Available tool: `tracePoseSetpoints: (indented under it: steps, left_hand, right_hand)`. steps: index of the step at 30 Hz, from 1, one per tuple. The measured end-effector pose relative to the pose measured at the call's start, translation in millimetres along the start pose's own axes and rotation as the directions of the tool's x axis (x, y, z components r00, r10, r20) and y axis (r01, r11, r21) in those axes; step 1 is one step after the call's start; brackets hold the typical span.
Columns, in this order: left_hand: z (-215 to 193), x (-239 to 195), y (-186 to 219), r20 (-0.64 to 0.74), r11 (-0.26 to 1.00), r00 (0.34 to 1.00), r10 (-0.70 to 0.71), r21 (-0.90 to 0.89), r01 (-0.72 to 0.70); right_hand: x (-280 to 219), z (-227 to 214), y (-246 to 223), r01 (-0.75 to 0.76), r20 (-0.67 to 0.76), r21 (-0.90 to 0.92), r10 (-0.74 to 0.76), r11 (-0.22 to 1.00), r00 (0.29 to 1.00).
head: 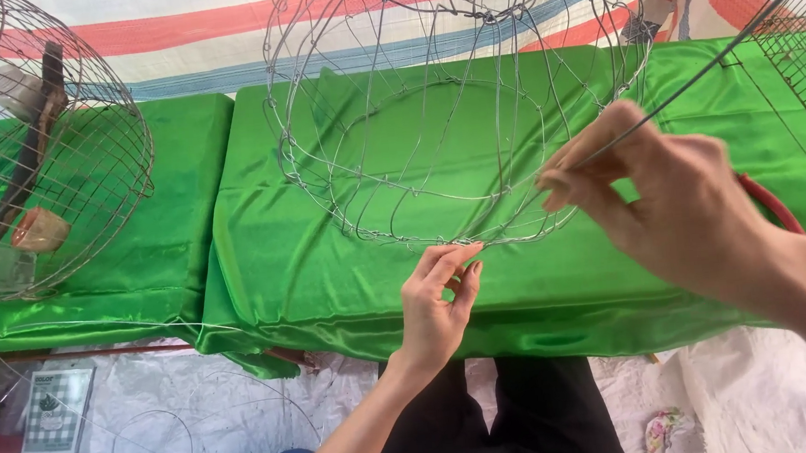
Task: The person is manually assembling a wire frame by twisting thin wire around the joints to secure the structure.
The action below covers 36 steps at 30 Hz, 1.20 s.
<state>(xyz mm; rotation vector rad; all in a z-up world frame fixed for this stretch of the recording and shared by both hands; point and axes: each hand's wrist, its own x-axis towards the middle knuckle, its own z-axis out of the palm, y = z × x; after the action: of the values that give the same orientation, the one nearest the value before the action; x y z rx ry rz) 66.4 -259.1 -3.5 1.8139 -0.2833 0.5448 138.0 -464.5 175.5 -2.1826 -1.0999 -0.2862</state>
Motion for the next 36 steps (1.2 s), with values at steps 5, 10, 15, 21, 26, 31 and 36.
tracePoseSetpoints:
  steps: [5,10,15,21,26,31,36]
  left_hand:
    - [4.7,-1.4,-8.1,-0.051,0.996,0.995,-0.086,0.004,0.086]
    - [-1.9,-11.8,-22.3,-0.012,0.791,0.801,-0.599,-0.166,0.589]
    - [-8.4,-14.7,-26.4,-0.026,0.753,0.760,-0.649,-0.158,0.638]
    - [-0.4,-19.1,-37.2,-0.013,0.775,0.787,-0.617,-0.184,0.605]
    - [7.3,-21.7,-44.2,0.033,0.785,0.798,-0.602,-0.156,0.599]
    - [12.0,-22.1,-51.6,0.018,0.859,0.860,-0.509,-0.048,0.509]
    - [23.4,-17.8,-74.5,0.115,0.886,0.911,-0.395,0.311,0.344]
  right_hand:
    - [1.5,-33.5,-22.7,-0.069,-0.126,-0.178,0.047,0.982,0.991]
    - [-0.8,-48.1,-21.2,-0.109,-0.151,0.276,0.155,0.955,0.976]
    - [3.0,-36.8,-33.1,-0.133,-0.160,0.213,0.169,0.968,0.973]
    - [7.4,-15.5,-17.8,-0.074,-0.064,-0.106,0.068,0.992,0.996]
    - [9.2,8.9,-2.8,-0.094,0.075,-0.042,0.097,0.995,0.992]
    - [7.9,-10.8,-4.0,-0.111,-0.065,-0.126,0.104,0.986,0.992]
    - [-13.8,-34.3,-20.7,-0.087,-0.230,0.136,0.116,0.987,0.966]
